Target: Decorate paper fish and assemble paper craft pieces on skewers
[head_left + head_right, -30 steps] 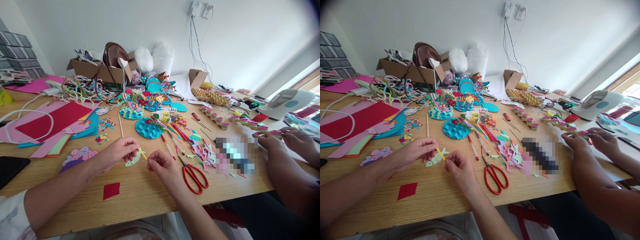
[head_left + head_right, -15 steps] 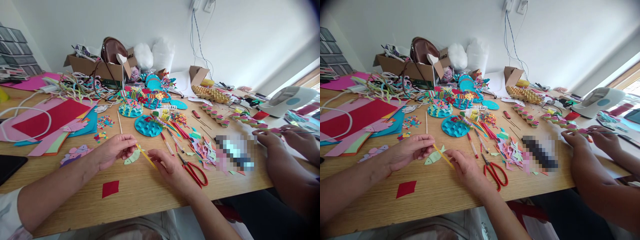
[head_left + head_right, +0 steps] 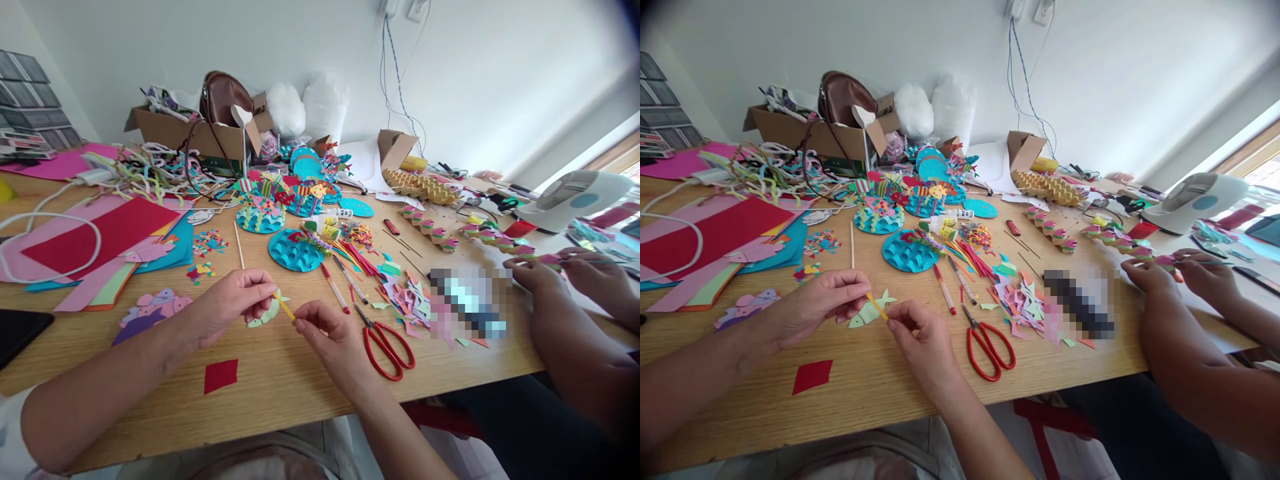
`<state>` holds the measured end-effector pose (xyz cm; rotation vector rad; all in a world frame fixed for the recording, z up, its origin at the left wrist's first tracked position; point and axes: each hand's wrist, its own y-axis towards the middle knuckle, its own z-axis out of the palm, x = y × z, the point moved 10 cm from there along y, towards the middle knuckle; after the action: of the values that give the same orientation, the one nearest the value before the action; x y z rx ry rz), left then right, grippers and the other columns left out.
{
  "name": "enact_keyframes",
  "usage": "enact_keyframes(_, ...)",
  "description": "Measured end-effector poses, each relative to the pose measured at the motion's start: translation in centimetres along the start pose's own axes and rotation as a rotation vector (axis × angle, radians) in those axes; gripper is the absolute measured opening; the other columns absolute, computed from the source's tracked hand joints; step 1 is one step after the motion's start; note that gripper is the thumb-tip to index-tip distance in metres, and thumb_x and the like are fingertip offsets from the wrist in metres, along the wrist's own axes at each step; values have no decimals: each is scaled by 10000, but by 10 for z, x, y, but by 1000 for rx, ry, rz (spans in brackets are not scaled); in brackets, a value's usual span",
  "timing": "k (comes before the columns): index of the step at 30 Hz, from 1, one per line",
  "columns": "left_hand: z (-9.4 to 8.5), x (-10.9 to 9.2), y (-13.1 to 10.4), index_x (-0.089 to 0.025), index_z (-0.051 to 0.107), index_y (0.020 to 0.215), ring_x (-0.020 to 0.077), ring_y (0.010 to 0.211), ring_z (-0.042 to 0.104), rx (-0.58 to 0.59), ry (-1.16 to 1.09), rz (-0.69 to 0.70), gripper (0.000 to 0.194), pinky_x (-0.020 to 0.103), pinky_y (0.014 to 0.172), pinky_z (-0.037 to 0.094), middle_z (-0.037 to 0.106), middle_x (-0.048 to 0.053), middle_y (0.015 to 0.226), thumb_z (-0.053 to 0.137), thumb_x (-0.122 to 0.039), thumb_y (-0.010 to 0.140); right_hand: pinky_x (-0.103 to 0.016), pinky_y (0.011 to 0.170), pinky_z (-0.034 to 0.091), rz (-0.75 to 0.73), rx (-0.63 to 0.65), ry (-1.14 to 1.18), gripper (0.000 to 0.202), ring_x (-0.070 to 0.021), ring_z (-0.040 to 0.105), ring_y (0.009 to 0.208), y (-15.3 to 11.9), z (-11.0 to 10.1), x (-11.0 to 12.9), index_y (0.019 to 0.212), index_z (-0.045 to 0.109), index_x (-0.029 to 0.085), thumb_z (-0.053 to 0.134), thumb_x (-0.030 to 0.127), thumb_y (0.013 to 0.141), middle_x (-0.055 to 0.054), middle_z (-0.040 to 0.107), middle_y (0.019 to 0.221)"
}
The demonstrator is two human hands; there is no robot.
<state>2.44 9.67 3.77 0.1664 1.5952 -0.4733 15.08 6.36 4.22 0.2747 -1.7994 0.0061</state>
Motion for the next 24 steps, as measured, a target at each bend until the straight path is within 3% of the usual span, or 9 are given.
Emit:
enact_keyframes(7, -20, 9, 5, -178, 538, 634, 73, 446, 367, -79, 275, 6, 229, 195, 415, 275, 443, -69, 491, 597, -399, 652, -206, 500, 359, 153, 40, 166, 142, -93, 449, 538, -4, 20, -30, 842, 569, 208, 583, 240, 704, 48, 499, 614)
enact_keyframes(14, -33, 21, 10, -182, 560, 626, 103, 478, 408, -109, 482, -6, 246, 217, 449, 294, 492, -42, 523, 526, -419, 680, -204, 508, 339, 145, 53, -94, 59, -100, 451, 545, -4, 26, -25, 749, 577, 198, 527, 178, 724, 38, 519, 597)
enact_keyframes(19, -35, 18, 14, -185, 606, 627, 140, 607, 494, -118, 679, 59, 202, 236, 554, 341, 579, -18, 610, 513, -357, 681, -219, 592, 372, 90, 100, -322, 157, -119, 528, 625, -2, 28, -18, 738, 612, 191, 482, 105, 752, 12, 596, 656)
enact_keyframes(24, -35, 18, 14, -182, 585, 616, 131, 566, 470, -139, 786, 33, 150, 237, 535, 309, 541, -24, 569, 499, -289, 678, -217, 573, 369, 83, 132, -438, 195, -123, 543, 612, 2, 31, -20, 775, 641, 197, 482, 85, 767, 0, 640, 684)
